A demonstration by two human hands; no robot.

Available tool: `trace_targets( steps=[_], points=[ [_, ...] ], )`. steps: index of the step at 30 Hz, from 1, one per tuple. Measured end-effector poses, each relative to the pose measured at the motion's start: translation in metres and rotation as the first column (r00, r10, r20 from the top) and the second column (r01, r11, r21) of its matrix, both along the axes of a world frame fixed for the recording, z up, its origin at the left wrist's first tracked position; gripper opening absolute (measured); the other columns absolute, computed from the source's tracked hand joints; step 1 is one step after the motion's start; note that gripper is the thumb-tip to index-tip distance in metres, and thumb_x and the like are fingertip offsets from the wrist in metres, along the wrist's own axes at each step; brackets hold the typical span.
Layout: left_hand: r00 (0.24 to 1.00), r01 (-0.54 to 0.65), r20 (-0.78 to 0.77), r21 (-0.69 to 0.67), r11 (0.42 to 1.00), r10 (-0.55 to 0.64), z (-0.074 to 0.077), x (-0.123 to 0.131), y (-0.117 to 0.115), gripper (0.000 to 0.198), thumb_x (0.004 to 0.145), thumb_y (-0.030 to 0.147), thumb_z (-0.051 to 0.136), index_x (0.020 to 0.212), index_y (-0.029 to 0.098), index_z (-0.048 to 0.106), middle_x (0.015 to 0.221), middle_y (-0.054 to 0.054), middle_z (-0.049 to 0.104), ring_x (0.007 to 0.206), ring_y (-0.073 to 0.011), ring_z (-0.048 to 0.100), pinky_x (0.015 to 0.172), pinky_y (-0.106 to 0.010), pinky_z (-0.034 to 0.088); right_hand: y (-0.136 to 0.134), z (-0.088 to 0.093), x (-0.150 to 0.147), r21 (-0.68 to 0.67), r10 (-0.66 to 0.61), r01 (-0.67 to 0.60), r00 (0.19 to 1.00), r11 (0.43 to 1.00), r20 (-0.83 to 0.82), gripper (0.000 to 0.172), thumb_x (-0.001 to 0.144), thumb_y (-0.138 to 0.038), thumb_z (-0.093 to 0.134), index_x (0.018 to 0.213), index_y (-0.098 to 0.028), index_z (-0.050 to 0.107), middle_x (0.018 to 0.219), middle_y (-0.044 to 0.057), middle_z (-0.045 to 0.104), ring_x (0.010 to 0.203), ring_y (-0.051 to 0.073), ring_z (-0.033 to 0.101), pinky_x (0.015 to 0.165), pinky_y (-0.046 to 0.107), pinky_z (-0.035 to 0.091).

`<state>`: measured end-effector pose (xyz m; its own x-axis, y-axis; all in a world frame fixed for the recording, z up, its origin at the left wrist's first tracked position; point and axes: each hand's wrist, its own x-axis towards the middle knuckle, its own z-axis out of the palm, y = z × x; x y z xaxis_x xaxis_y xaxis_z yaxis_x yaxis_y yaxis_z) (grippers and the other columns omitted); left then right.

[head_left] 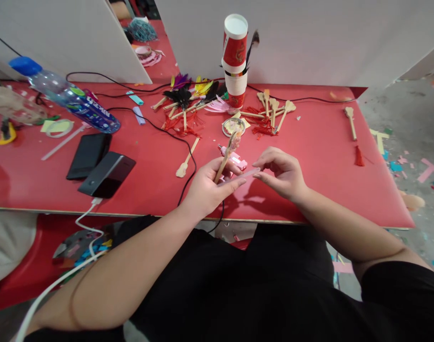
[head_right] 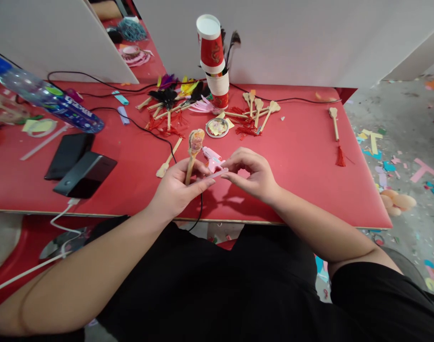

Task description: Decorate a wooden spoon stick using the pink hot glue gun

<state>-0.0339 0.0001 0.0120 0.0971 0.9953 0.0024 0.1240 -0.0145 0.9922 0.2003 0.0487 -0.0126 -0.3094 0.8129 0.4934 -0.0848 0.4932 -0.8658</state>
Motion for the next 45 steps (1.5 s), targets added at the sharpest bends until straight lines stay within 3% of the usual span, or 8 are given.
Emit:
trace_targets(
  steps=[12,17,24,29,34,41,45],
  points=[
    [0.999,0.014,-0.052,0.017,1.000,-0.013,0.005,0.000,0.000,0.030,0.081,0.038,0.097,0.091,0.022,0.074,0.086,0.000,0.074,0.067,-0.0100,0.053,0.063,-0.026,0.046,0.005,-0.002,0.004,0.079,-0.011,0.008,0.999,0.997,0.037,0.029,0.089,-0.053,0.102,0.085,-0.029,0.087,0.081,0.004,0.077,0.075,0.020,0.069,0.073,0.038,0.060],
    [0.992,0.052,-0.121,0.046,0.998,-0.046,0.008,-0.003,0.001,0.029,0.082,0.038,0.097,0.091,0.023,0.073,0.073,0.005,0.060,0.061,-0.0092,0.040,0.059,-0.027,0.038,0.005,-0.003,0.002,0.162,0.007,-0.004,1.000,0.987,-0.018,0.014,0.095,-0.037,0.098,0.089,-0.028,0.089,0.082,0.003,0.080,0.073,0.018,0.070,0.070,0.035,0.058],
    [0.999,0.053,0.006,-0.011,0.999,-0.053,0.003,-0.009,0.009,0.039,0.085,0.052,0.095,0.100,0.022,0.076,0.097,-0.003,0.079,0.078,-0.0131,0.064,0.075,-0.029,0.053,0.009,-0.009,0.002,0.205,-0.061,0.068,0.997,0.976,-0.042,0.013,0.096,-0.037,0.098,0.090,-0.028,0.089,0.082,0.002,0.082,0.072,0.017,0.072,0.070,0.034,0.059],
    [0.998,0.060,0.036,-0.142,0.988,-0.056,-0.003,-0.011,0.013,0.041,0.085,0.055,0.096,0.099,0.021,0.078,0.089,-0.002,0.076,0.080,-0.0147,0.068,0.080,-0.030,0.057,0.013,-0.012,0.001,0.213,-0.110,0.113,0.994,0.971,-0.027,0.016,0.094,-0.042,0.100,0.092,-0.029,0.090,0.081,0.002,0.081,0.071,0.017,0.070,0.068,0.033,0.058],
    [0.995,0.053,0.093,-0.170,0.984,-0.037,0.003,-0.010,0.014,0.040,0.078,0.050,0.100,0.091,0.020,0.077,0.083,0.000,0.075,0.079,-0.0142,0.069,0.081,-0.031,0.059,0.013,-0.011,0.000,0.310,-0.177,0.159,0.984,0.937,0.030,0.013,0.098,-0.040,0.097,0.099,-0.029,0.090,0.082,0.000,0.078,0.069,0.015,0.067,0.065,0.030,0.056],
    [1.000,0.003,-0.020,-0.120,0.993,-0.005,0.015,-0.013,0.010,0.039,0.078,0.050,0.101,0.088,0.020,0.080,0.083,-0.002,0.079,0.080,-0.0161,0.070,0.079,-0.030,0.058,0.017,-0.009,0.010,0.569,-0.280,0.122,0.939,0.813,0.199,0.014,0.103,-0.036,0.090,0.112,-0.027,0.087,0.091,0.004,0.078,0.076,0.018,0.070,0.068,0.033,0.058],
    [0.994,0.004,-0.107,-0.111,0.994,-0.016,0.022,-0.015,0.009,0.035,0.081,0.051,0.098,0.087,0.020,0.082,0.081,-0.002,0.079,0.077,-0.0159,0.069,0.076,-0.030,0.056,0.017,-0.005,0.016,0.591,-0.252,0.013,0.912,0.807,0.324,0.008,0.110,-0.031,0.079,0.113,-0.025,0.084,0.096,0.006,0.078,0.080,0.020,0.071,0.071,0.034,0.058]
  ],
)
